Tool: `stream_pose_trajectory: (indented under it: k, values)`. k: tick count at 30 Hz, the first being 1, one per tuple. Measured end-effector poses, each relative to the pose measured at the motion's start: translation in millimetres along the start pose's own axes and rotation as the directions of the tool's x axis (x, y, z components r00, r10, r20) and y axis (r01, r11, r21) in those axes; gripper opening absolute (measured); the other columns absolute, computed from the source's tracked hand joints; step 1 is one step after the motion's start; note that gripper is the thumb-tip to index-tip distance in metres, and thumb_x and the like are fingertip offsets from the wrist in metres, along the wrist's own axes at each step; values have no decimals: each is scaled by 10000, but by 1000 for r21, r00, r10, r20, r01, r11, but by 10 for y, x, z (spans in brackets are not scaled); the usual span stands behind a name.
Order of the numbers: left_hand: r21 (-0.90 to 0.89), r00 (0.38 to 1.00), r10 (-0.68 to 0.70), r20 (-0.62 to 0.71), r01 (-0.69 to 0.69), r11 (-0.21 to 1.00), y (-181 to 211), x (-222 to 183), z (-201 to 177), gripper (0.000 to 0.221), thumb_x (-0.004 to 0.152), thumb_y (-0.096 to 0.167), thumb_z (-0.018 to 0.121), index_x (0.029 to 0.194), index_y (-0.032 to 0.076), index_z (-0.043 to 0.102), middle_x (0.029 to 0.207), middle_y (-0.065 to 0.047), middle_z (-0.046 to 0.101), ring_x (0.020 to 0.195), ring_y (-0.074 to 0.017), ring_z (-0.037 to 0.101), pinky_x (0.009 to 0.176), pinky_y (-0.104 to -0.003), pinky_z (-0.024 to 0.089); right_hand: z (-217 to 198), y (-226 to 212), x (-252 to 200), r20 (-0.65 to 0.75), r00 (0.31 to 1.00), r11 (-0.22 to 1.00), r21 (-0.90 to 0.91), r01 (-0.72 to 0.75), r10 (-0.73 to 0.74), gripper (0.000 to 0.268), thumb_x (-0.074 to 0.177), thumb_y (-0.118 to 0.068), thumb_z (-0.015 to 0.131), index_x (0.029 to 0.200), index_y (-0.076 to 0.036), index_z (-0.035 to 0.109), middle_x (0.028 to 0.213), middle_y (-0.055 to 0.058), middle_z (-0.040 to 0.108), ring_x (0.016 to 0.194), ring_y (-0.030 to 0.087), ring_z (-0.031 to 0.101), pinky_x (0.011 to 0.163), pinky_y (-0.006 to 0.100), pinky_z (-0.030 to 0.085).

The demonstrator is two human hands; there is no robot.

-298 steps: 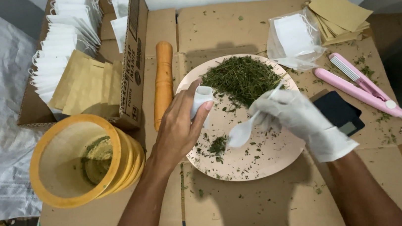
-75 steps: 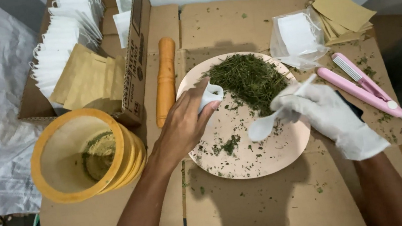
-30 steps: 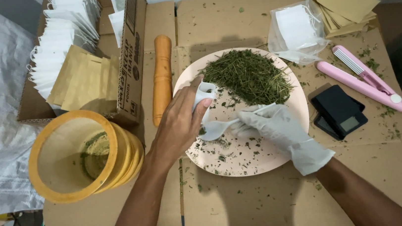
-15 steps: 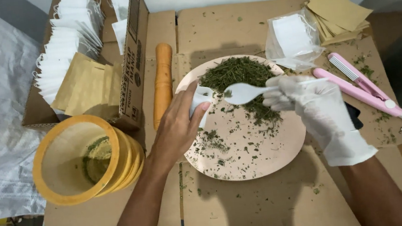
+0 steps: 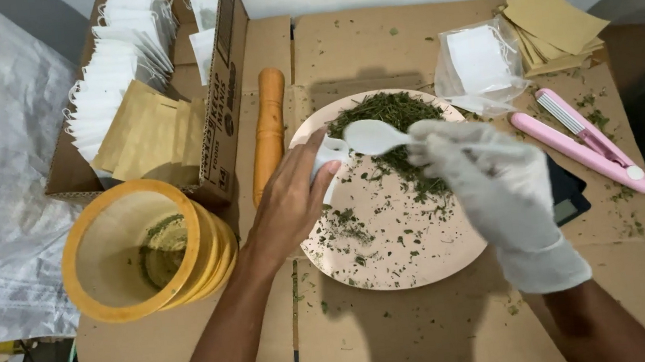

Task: Filling tea bags with dried leaves, weighing them on a scale, and grinding ingredients with a mortar and pestle.

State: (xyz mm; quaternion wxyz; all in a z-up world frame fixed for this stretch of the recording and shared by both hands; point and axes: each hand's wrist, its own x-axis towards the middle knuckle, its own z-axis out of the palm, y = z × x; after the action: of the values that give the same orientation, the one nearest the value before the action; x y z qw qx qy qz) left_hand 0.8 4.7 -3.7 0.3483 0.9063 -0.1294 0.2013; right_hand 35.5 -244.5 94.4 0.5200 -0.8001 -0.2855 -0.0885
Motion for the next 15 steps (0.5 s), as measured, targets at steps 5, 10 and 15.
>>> stream_pose_trajectory:
  k: [5, 10, 15]
  values:
    - [12, 990, 19, -143, -17, 1000, 108, 62, -97, 495, 1184, 303, 561, 1519, -60, 592, 1056, -251, 710, 1016, -410, 736, 857, -477, 591, 114, -77, 151, 124, 626, 631, 2, -776, 770, 250, 1103, -254, 700, 1207, -85, 851, 1041, 162, 854, 916, 243, 730, 814, 325, 486]
    - [28, 986, 32, -161, -28, 999, 59, 60, -64, 491, 1175, 308, 584, 1519, -41, 603, 1061, -252, 709, 1041, -423, 731, 875, -484, 592, 332, 357, 98, 300, 655, 658, 107, -745, 694, 342, 929, -261, 860, 1205, -60, 863, 1195, 206, 866, 1141, 320, 775, 937, 417, 560]
    - [2, 989, 31, -144, -31, 1000, 29, 45, -41, 498, 1172, 307, 589, 1524, -45, 596, 1053, -258, 702, 1037, -436, 726, 875, -494, 588, 236, 589, -33, 456, 619, 564, 270, -780, 639, 307, 960, -144, 793, 1186, 53, 860, 1123, 229, 845, 1121, 268, 728, 1012, 329, 517]
